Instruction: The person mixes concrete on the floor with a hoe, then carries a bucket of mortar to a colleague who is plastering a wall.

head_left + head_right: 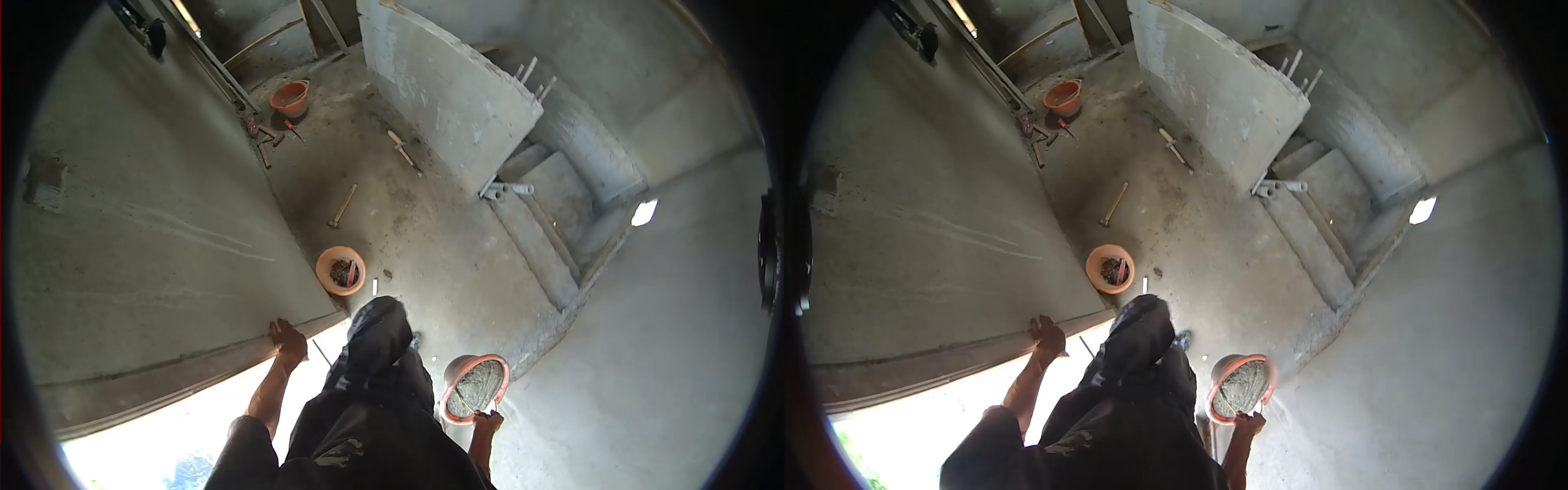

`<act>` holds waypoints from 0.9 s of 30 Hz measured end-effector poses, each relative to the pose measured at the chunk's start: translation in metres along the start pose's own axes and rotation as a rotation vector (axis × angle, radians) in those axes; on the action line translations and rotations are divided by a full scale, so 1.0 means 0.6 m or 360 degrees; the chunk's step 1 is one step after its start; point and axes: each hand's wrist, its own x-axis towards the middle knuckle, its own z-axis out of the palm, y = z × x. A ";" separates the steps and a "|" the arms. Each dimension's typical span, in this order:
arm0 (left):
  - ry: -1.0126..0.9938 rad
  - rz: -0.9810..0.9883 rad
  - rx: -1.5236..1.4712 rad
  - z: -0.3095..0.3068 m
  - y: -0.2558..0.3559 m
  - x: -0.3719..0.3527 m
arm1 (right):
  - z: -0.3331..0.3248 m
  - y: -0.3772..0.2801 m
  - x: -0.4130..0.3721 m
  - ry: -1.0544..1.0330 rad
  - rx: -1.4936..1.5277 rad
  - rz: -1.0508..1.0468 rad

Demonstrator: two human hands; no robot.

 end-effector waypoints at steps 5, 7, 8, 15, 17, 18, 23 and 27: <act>-0.0039 -0.0128 -0.0499 -0.021 0.026 0.011 | 0.112 -0.034 0.108 -0.0139 -0.0110 0.0119; 0.0144 -0.0104 -0.0717 0.011 0.056 0.049 | 0.128 -0.020 0.292 -0.0180 -0.0193 0.0268; 0.0199 -0.0049 -0.0890 -0.003 0.061 0.065 | 0.174 -0.043 0.245 -0.0143 -0.0245 0.0380; -0.0737 -0.0221 -0.2592 0.055 0.104 0.311 | 0.386 -0.103 -0.007 -0.1344 -0.2427 -0.1308; -0.0500 -0.0104 -0.2399 0.007 0.061 0.368 | 0.454 -0.090 -0.046 -0.1381 -0.2398 -0.1302; -0.0388 -0.0140 -0.2573 -0.020 0.035 0.398 | 0.481 -0.080 -0.065 -0.1413 -0.2354 -0.1393; 0.0071 0.0146 -0.3157 -0.293 -0.104 0.541 | 0.690 -0.040 0.081 -0.0937 -0.2814 -0.1556; 0.0163 0.0502 -0.3295 -0.556 -0.250 0.648 | 0.885 -0.010 0.059 -0.0654 -0.3617 -0.2142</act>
